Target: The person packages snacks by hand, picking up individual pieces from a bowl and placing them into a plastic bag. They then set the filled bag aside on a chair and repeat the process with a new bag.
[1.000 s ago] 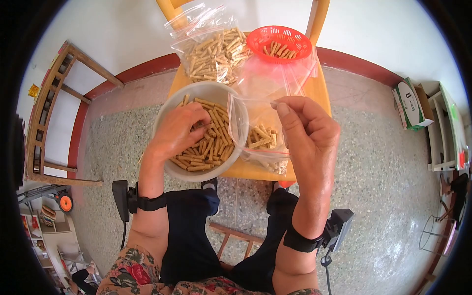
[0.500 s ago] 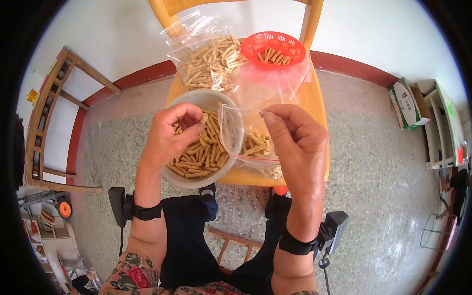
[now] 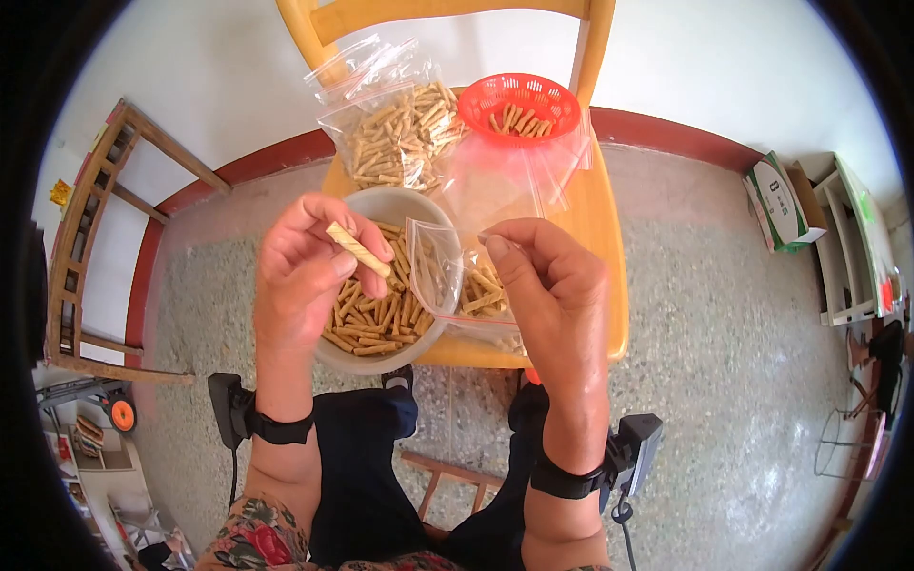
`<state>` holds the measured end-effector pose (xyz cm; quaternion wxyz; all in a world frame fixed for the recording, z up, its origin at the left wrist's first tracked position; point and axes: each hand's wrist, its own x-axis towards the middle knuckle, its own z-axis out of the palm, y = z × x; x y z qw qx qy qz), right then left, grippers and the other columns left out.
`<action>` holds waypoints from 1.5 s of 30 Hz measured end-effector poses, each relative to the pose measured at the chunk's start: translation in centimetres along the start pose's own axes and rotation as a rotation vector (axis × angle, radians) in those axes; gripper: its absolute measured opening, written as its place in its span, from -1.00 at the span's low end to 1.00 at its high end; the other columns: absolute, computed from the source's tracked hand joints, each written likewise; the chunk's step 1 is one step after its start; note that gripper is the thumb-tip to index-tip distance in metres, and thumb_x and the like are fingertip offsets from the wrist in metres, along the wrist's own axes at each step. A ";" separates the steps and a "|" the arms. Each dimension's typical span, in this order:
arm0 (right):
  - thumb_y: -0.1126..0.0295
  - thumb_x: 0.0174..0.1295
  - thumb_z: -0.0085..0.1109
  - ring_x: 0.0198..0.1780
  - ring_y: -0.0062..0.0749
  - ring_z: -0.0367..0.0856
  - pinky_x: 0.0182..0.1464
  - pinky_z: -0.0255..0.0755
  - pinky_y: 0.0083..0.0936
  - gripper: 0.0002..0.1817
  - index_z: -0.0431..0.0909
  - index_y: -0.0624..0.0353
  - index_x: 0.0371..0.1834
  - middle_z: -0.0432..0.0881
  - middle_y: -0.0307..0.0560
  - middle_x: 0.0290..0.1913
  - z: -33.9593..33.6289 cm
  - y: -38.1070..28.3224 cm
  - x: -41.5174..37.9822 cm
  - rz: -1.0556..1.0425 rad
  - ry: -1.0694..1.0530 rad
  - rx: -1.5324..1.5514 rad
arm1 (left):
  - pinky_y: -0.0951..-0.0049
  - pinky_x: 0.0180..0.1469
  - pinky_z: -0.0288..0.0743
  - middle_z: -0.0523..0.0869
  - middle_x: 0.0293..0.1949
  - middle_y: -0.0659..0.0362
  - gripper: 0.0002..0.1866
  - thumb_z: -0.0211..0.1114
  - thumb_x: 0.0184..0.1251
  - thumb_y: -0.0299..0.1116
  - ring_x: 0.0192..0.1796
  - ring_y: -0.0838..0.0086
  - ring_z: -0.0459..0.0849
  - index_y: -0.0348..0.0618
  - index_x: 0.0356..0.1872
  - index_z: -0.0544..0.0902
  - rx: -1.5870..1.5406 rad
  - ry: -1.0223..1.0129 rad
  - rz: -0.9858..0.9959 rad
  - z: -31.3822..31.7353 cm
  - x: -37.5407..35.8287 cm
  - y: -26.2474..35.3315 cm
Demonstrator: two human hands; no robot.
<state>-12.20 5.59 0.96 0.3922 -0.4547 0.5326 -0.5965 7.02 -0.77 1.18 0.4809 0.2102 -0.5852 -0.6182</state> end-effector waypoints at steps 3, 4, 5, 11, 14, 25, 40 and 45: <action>0.52 0.20 0.10 -0.47 -0.84 0.31 -0.46 0.18 -0.83 -0.91 0.53 0.35 -0.33 0.47 -0.40 -0.52 0.2 0.0 0.0 -0.006 -0.003 0.022 | 0.56 -0.39 0.56 0.63 -0.33 -0.03 -0.79 0.14 0.13 -0.57 -0.43 0.50 0.62 -0.26 -0.18 0.43 -0.118 -0.030 -0.029 0.6 0.0 0.1; 0.52 0.20 0.09 -0.48 -0.85 0.30 -0.47 0.18 -0.83 -0.91 0.53 0.34 -0.33 0.46 -0.40 -0.53 0.3 0.0 0.0 -0.014 -0.004 0.031 | 0.56 -0.40 0.56 0.63 -0.34 -0.03 -0.78 0.15 0.14 -0.56 -0.44 0.50 0.62 -0.27 -0.17 0.42 -0.145 -0.025 -0.045 0.8 0.0 0.1; 0.52 0.20 0.09 -0.48 -0.85 0.30 -0.47 0.18 -0.83 -0.91 0.53 0.34 -0.33 0.46 -0.40 -0.53 0.3 0.0 -0.1 -0.014 0.001 0.029 | 0.56 -0.40 0.56 0.63 -0.34 -0.03 -0.78 0.15 0.14 -0.56 -0.44 0.50 0.62 -0.27 -0.17 0.42 -0.148 -0.029 -0.046 0.9 0.0 0.0; 0.53 0.20 0.08 -0.50 -0.85 0.29 -0.48 0.18 -0.82 -0.92 0.52 0.33 -0.33 0.46 -0.41 -0.54 0.3 0.0 -0.1 -0.026 -0.032 0.042 | 0.67 -0.54 0.45 0.65 -0.34 0.01 -0.75 0.17 0.13 -0.58 -0.55 0.61 0.56 -0.29 -0.14 0.44 -0.062 0.080 -0.057 3.4 -0.5 0.1; 0.53 0.20 0.09 -0.49 -0.85 0.30 -0.48 0.18 -0.82 -0.92 0.53 0.33 -0.33 0.47 -0.41 -0.53 0.3 0.4 -0.1 -0.064 -0.022 -0.037 | 0.77 -0.61 0.23 0.61 -0.45 0.24 -0.84 0.21 0.13 -0.60 -0.60 0.83 0.38 -0.28 -0.24 0.51 0.275 0.155 -0.088 6.0 -0.9 -1.6; 0.52 0.20 0.08 -0.43 -0.83 0.34 -0.42 0.22 -0.82 -0.91 0.53 0.34 -0.33 0.50 -0.38 -0.49 -0.2 0.2 0.1 -0.041 0.036 0.040 | 0.75 -0.60 0.19 0.52 -0.60 0.32 -0.83 0.30 0.08 -0.53 -0.62 0.80 0.29 -0.30 -0.29 0.55 0.684 0.310 0.212 2.4 -0.2 -2.1; 0.53 0.21 0.09 -0.42 -0.81 0.32 -0.40 0.21 -0.83 -0.92 0.55 0.31 -0.31 0.48 -0.38 -0.47 0.1 0.0 -0.1 -0.166 0.166 0.007 | 0.76 -0.53 0.34 0.61 -0.52 0.23 -0.96 0.10 0.25 -0.55 -0.53 0.74 0.52 -0.22 -0.30 0.46 0.263 0.185 0.002 4.8 -0.8 -2.2; 0.53 0.21 0.08 -0.42 -0.81 0.33 -0.39 0.24 -0.82 -0.91 0.55 0.32 -0.30 0.49 -0.37 -0.47 -0.3 0.9 0.6 -0.240 0.125 -0.091 | 0.74 -0.52 0.36 0.61 -0.51 0.22 -0.94 0.11 0.25 -0.54 -0.50 0.71 0.54 -0.23 -0.28 0.44 0.257 0.118 -0.013 4.4 -0.8 -3.7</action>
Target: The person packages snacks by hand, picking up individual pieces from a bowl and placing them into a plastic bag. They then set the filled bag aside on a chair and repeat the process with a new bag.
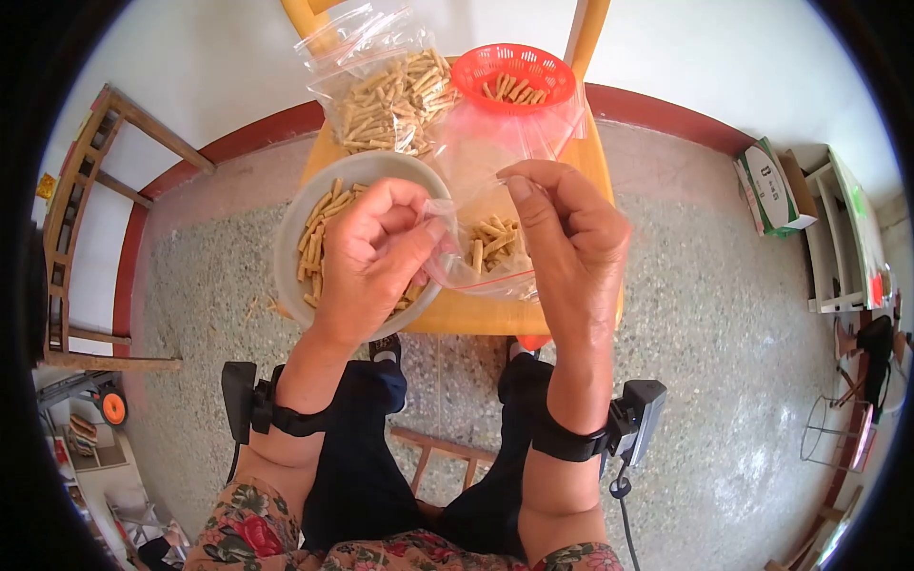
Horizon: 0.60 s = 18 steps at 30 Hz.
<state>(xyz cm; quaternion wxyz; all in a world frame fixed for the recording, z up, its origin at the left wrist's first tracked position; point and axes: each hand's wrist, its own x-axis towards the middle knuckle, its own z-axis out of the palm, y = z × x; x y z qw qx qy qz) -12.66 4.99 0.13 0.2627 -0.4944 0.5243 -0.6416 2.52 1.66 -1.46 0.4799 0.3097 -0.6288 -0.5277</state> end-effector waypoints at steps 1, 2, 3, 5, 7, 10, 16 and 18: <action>0.52 0.21 0.08 -0.43 -0.81 0.33 -0.39 0.24 -0.82 -0.91 0.55 0.32 -0.30 0.50 -0.37 -0.47 -0.1 -0.1 0.0 0.028 -0.023 0.013 | 0.74 -0.52 0.36 0.61 -0.50 0.21 -0.93 0.12 0.25 -0.54 -0.51 0.71 0.53 -0.23 -0.27 0.44 0.002 -0.009 -0.025 -0.2 0.0 -0.4; 0.52 0.21 0.08 -0.44 -0.81 0.32 -0.39 0.25 -0.81 -0.91 0.55 0.32 -0.30 0.50 -0.37 -0.47 -0.2 -0.3 0.0 0.055 -0.047 0.026 | 0.74 -0.52 0.35 0.62 -0.49 0.21 -0.92 0.13 0.25 -0.53 -0.52 0.71 0.53 -0.24 -0.27 0.44 0.003 -0.018 -0.049 -0.4 0.0 -0.4; 0.52 0.21 0.08 -0.44 -0.81 0.32 -0.39 0.25 -0.81 -0.91 0.55 0.32 -0.30 0.50 -0.37 -0.47 -0.3 -0.4 -0.1 0.048 -0.045 0.026 | 0.74 -0.52 0.35 0.62 -0.49 0.21 -0.92 0.13 0.25 -0.53 -0.52 0.71 0.53 -0.24 -0.27 0.44 0.004 -0.020 -0.042 -0.5 -0.2 -0.2; 0.50 0.19 0.11 -0.48 -0.82 0.29 -0.44 0.21 -0.81 -0.90 0.55 0.31 -0.30 0.47 -0.39 -0.52 -0.4 -0.7 -0.3 0.077 -0.076 0.052 | 0.74 -0.52 0.35 0.61 -0.48 0.19 -0.87 0.16 0.24 -0.49 -0.54 0.70 0.51 -0.26 -0.22 0.45 0.006 -0.014 -0.070 -0.8 -0.5 0.5; 0.49 0.19 0.12 -0.50 -0.83 0.27 -0.47 0.18 -0.80 -0.89 0.55 0.31 -0.28 0.43 -0.40 -0.55 -0.8 -1.2 -0.6 0.110 -0.094 -0.046 | 0.73 -0.52 0.35 0.61 -0.48 0.19 -0.84 0.18 0.23 -0.48 -0.55 0.70 0.50 -0.26 -0.19 0.46 -0.026 0.008 -0.044 -1.0 -1.0 1.5; 0.47 0.18 0.14 -0.55 -0.84 0.24 -0.52 0.13 -0.79 -0.87 0.54 0.30 -0.25 0.36 -0.43 -0.60 -1.1 -1.5 -1.4 0.133 -0.101 -0.151 | 0.73 -0.53 0.33 0.62 -0.48 0.19 -0.80 0.19 0.22 -0.46 -0.57 0.69 0.49 -0.26 -0.15 0.47 -0.050 0.092 -0.001 -2.3 -1.6 2.5; 0.46 0.18 0.13 -0.60 -0.83 0.25 -0.55 0.14 -0.82 -0.85 0.54 0.27 -0.23 0.38 -0.40 -0.60 -0.1 -3.1 -4.2 0.072 0.088 -0.080 | 0.66 -0.47 0.37 0.59 -0.46 0.20 -0.85 0.18 0.17 -0.49 -0.51 0.66 0.49 -0.25 -0.22 0.51 0.289 0.571 0.212 -9.2 -3.6 0.3; 0.47 0.18 0.14 -0.57 -0.83 0.28 -0.54 0.16 -0.83 -0.86 0.54 0.28 -0.24 0.46 -0.35 -0.54 0.6 -4.1 -5.6 0.020 0.261 -0.068 | 0.61 -0.44 0.40 0.57 -0.45 0.20 -0.86 0.20 0.12 -0.52 -0.49 0.64 0.49 -0.26 -0.28 0.52 0.443 0.713 0.279 -11.5 -4.2 -1.4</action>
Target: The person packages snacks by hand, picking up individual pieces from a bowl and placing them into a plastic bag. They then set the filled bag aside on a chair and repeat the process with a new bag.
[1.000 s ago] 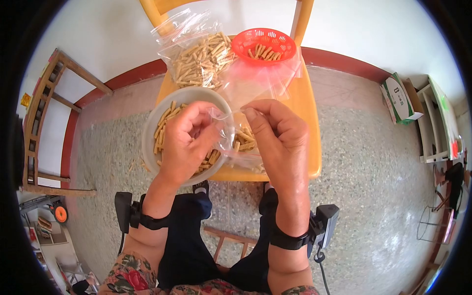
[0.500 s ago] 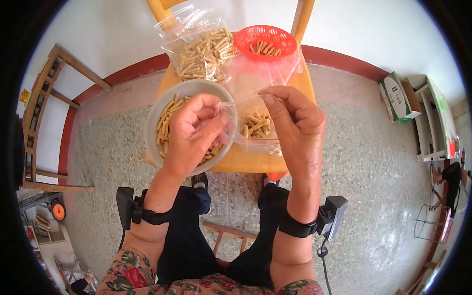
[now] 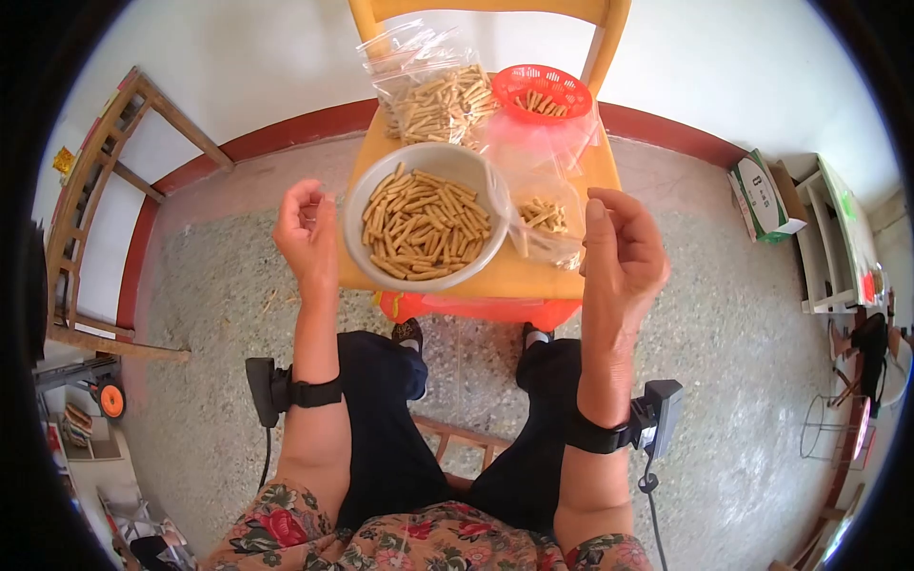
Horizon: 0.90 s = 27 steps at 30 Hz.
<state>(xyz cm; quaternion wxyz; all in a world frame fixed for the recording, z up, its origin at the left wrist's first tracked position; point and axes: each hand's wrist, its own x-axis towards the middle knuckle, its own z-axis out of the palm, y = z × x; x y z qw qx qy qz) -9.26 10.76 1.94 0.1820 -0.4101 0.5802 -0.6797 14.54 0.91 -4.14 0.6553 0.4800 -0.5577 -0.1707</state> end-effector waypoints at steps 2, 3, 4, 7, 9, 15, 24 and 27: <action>0.47 0.19 0.12 -0.53 -0.78 0.34 -0.51 0.22 -0.80 -0.87 0.54 0.29 -0.26 0.50 -0.32 -0.50 0.8 -0.7 -1.5 -0.014 0.006 0.028 | 0.52 -0.40 0.42 0.56 -0.43 0.17 -0.84 0.21 0.07 -0.48 -0.49 0.53 0.51 -0.24 -0.29 0.53 0.268 0.049 0.025 -0.9 -0.4 -2.5; 0.46 0.19 0.11 -0.50 -0.76 0.37 -0.48 0.25 -0.77 -0.88 0.54 0.29 -0.28 0.50 -0.33 -0.50 1.7 -1.0 -2.2 -0.045 -0.090 0.081 | 0.46 -0.38 0.41 0.54 -0.43 0.13 -0.82 0.23 0.06 -0.41 -0.51 0.44 0.50 -0.23 -0.30 0.54 0.213 0.029 0.004 -0.9 -0.5 -3.6; 0.46 0.19 0.11 -0.48 -0.73 0.40 -0.46 0.29 -0.75 -0.88 0.54 0.30 -0.30 0.50 -0.33 -0.51 2.6 -1.2 -2.8 -0.077 -0.186 0.133 | 0.46 -0.38 0.41 0.54 -0.43 0.13 -0.82 0.23 0.06 -0.41 -0.51 0.44 0.50 -0.23 -0.30 0.54 0.208 0.028 0.002 -0.9 -0.9 -4.6; 0.48 0.12 0.13 -0.46 -0.51 0.50 -0.40 0.37 -0.64 -0.91 0.56 0.27 -0.34 0.56 -0.15 -0.49 5.2 0.3 -3.3 -0.055 -0.458 -0.103 | 0.40 -0.38 0.40 0.55 -0.40 0.10 -0.82 0.24 0.09 -0.33 -0.45 0.36 0.53 -0.21 -0.35 0.53 0.203 -0.095 -0.081 -0.2 -1.6 -4.1; 0.49 0.08 0.13 -0.46 -0.39 0.55 -0.39 0.39 -0.58 -0.91 0.56 0.25 -0.35 0.58 -0.06 -0.47 6.7 2.0 -3.1 -0.096 -0.513 -0.216 | 0.39 -0.37 0.40 0.54 -0.39 0.10 -0.83 0.24 0.09 -0.33 -0.45 0.34 0.53 -0.20 -0.36 0.53 0.231 -0.088 -0.027 0.1 -1.8 -4.1; 0.49 0.03 0.04 -0.31 -0.01 0.54 -0.26 0.41 -0.27 -0.88 0.58 0.20 -0.41 0.59 0.04 -0.37 9.7 5.7 -1.9 -0.281 -0.525 -0.442 | 0.34 -0.32 0.40 0.52 -0.36 0.08 -0.85 0.23 0.09 -0.36 -0.39 0.27 0.53 -0.19 -0.36 0.52 0.265 -0.103 -0.025 -0.1 -1.5 -3.7; 0.38 -0.01 0.05 -0.26 -0.08 0.56 -0.21 0.41 -0.21 -0.87 0.57 0.16 -0.48 0.60 0.02 -0.36 12.3 6.9 -0.2 -0.193 -0.698 -0.883 | 0.31 -0.24 0.40 0.53 -0.30 0.06 -0.85 0.23 0.06 -0.39 -0.28 0.17 0.54 -0.19 -0.35 0.52 0.295 -0.117 0.003 0.5 -1.2 -3.6; 0.33 -0.12 0.14 -0.33 -0.10 0.57 -0.27 0.42 -0.27 -0.86 0.61 0.09 -0.49 0.60 0.00 -0.45 12.9 7.0 0.2 -0.164 -0.755 -0.996 | 0.30 -0.23 0.40 0.53 -0.30 0.06 -0.85 0.23 0.06 -0.39 -0.27 0.17 0.54 -0.19 -0.35 0.52 0.272 -0.122 -0.031 0.5 -0.9 -3.6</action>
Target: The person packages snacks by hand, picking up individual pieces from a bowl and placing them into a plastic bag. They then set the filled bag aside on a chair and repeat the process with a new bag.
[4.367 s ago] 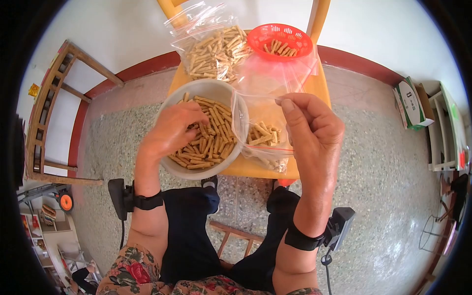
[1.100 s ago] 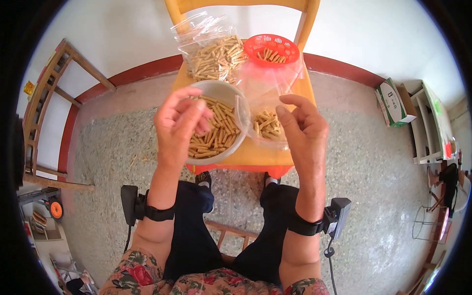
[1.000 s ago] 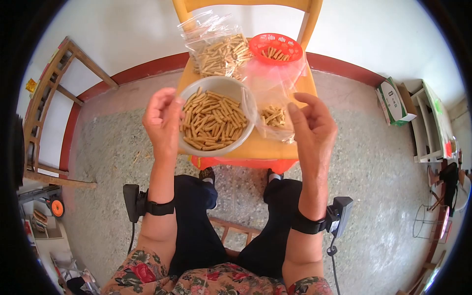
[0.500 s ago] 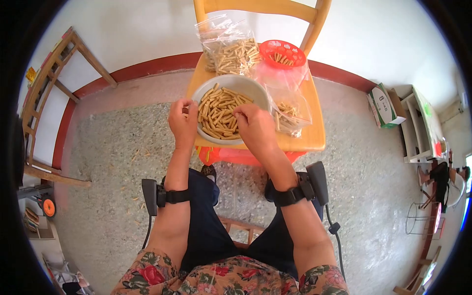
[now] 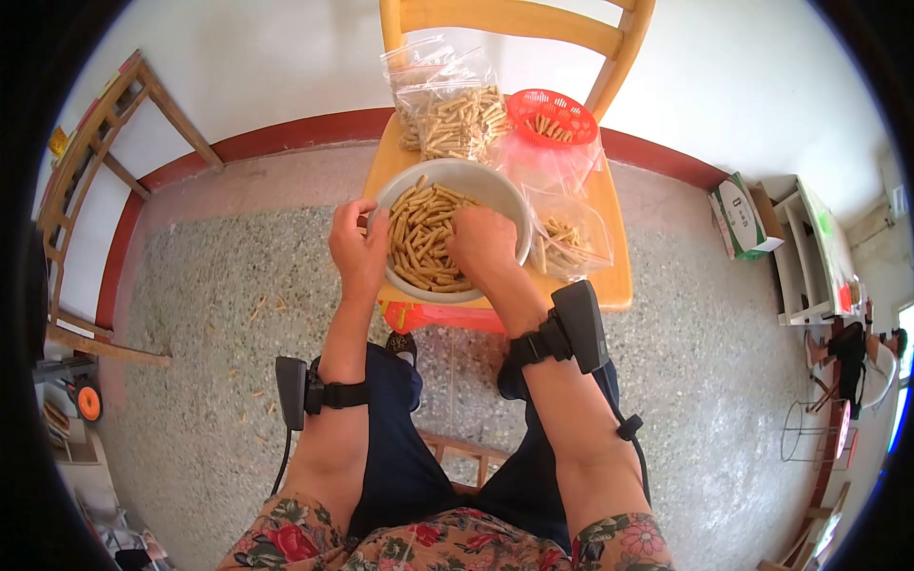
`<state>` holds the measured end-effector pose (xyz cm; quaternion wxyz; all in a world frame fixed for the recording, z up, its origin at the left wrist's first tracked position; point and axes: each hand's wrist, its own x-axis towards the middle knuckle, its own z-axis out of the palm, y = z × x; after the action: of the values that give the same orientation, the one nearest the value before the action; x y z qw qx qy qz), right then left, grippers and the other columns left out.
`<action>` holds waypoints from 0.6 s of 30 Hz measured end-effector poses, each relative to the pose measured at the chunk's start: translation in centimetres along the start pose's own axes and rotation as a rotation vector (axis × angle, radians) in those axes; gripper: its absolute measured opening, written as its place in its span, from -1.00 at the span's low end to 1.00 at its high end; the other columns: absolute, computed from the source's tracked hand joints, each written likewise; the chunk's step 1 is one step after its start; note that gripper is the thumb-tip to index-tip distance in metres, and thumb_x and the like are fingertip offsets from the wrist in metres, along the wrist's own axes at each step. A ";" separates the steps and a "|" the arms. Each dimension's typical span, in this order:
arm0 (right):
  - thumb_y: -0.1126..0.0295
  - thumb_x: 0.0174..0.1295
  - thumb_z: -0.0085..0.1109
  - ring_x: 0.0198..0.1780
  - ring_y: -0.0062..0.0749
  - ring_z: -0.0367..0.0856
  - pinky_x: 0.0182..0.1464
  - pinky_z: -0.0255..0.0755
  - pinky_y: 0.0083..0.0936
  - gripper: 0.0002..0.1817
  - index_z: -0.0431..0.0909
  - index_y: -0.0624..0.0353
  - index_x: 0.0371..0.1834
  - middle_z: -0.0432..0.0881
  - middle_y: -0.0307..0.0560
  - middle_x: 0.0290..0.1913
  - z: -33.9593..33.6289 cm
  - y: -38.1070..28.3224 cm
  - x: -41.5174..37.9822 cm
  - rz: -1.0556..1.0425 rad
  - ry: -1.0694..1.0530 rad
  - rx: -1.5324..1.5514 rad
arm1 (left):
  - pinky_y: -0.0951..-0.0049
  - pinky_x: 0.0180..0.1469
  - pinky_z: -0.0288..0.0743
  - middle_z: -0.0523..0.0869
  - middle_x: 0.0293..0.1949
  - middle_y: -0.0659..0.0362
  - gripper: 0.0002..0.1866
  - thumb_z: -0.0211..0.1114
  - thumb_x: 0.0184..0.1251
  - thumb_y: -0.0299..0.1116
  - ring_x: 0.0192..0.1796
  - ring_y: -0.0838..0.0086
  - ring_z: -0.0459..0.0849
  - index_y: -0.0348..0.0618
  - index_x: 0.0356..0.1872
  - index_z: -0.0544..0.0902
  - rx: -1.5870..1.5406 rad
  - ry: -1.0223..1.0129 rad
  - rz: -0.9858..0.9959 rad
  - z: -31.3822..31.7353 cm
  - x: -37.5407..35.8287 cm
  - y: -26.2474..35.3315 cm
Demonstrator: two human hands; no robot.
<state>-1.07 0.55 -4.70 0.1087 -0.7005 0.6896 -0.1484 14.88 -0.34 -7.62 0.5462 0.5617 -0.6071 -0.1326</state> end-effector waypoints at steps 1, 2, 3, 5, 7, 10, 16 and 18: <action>0.33 -0.15 0.15 -0.32 -0.10 0.57 -0.27 0.42 -0.27 -0.86 0.61 0.08 -0.50 0.60 0.00 -0.46 0.0 0.0 0.3 0.006 -0.019 -0.038 | 0.29 -0.23 0.40 0.53 -0.30 0.06 -0.84 0.23 0.06 -0.39 -0.27 0.17 0.54 -0.20 -0.35 0.52 -0.007 -0.006 -0.020 0.1 0.1 0.0; 0.32 -0.17 0.16 -0.32 -0.10 0.57 -0.27 0.42 -0.28 -0.86 0.61 0.08 -0.52 0.60 -0.01 -0.47 0.0 0.0 0.5 0.011 -0.039 -0.077 | 0.29 -0.23 0.40 0.53 -0.30 0.06 -0.84 0.23 0.06 -0.39 -0.27 0.17 0.54 -0.20 -0.35 0.52 -0.008 -0.010 -0.021 0.2 0.1 0.0; 0.32 -0.17 0.16 -0.32 -0.10 0.57 -0.27 0.42 -0.28 -0.86 0.61 0.08 -0.52 0.60 -0.01 -0.47 0.0 -0.1 0.6 0.014 -0.040 -0.077 | 0.29 -0.22 0.40 0.53 -0.30 0.06 -0.85 0.23 0.06 -0.39 -0.27 0.17 0.54 -0.20 -0.35 0.52 0.001 -0.002 0.011 0.3 0.1 0.0; 0.34 -0.19 0.16 -0.31 -0.11 0.58 -0.26 0.43 -0.28 -0.87 0.60 0.07 -0.53 0.60 -0.02 -0.46 0.1 -0.2 0.9 0.025 -0.073 -0.102 | 0.30 -0.22 0.40 0.53 -0.30 0.06 -0.85 0.23 0.06 -0.39 -0.27 0.17 0.54 -0.20 -0.35 0.52 0.010 0.006 0.041 0.3 0.2 0.1; 0.34 -0.19 0.16 -0.31 -0.11 0.58 -0.26 0.43 -0.28 -0.88 0.59 0.07 -0.54 0.60 -0.02 -0.46 0.3 -0.3 1.0 0.038 -0.052 -0.090 | 0.29 -0.21 0.41 0.53 -0.30 0.06 -0.84 0.24 0.06 -0.39 -0.26 0.17 0.54 -0.20 -0.36 0.52 -0.006 0.002 0.018 0.3 0.2 0.2; 0.41 -0.13 0.12 -0.25 -0.10 0.59 -0.22 0.45 -0.30 -0.86 0.60 0.14 -0.47 0.62 0.03 -0.37 -0.6 -1.1 0.7 0.071 -0.087 -0.090 | 0.41 -0.20 0.42 0.57 -0.33 0.08 -0.83 0.23 0.06 -0.42 -0.31 0.34 0.54 -0.29 -0.35 0.56 -0.038 0.047 0.040 0.6 0.3 0.0; 0.47 -0.07 0.09 -0.31 -0.08 0.59 -0.22 0.47 -0.30 -0.80 0.58 0.25 -0.34 0.61 0.06 -0.33 -1.0 -0.7 -0.8 0.022 0.026 -0.006 | 0.42 -0.19 0.44 0.57 -0.33 0.09 -0.84 0.22 0.07 -0.43 -0.30 0.35 0.55 -0.29 -0.35 0.56 -0.008 0.016 0.026 0.5 0.4 -0.4; 0.47 -0.07 0.10 -0.37 -0.07 0.58 -0.23 0.47 -0.29 -0.79 0.57 0.26 -0.32 0.61 0.06 -0.35 -1.3 -0.1 -1.6 -0.011 0.136 0.073 | 0.42 -0.20 0.44 0.57 -0.33 0.09 -0.85 0.22 0.07 -0.43 -0.30 0.36 0.55 -0.30 -0.36 0.55 -0.012 0.007 0.028 0.4 0.5 -0.4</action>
<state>-1.43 2.24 -3.51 0.0863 -0.6882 0.6855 -0.2214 14.91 -1.05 -7.81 0.5536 0.5503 -0.6121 -0.1265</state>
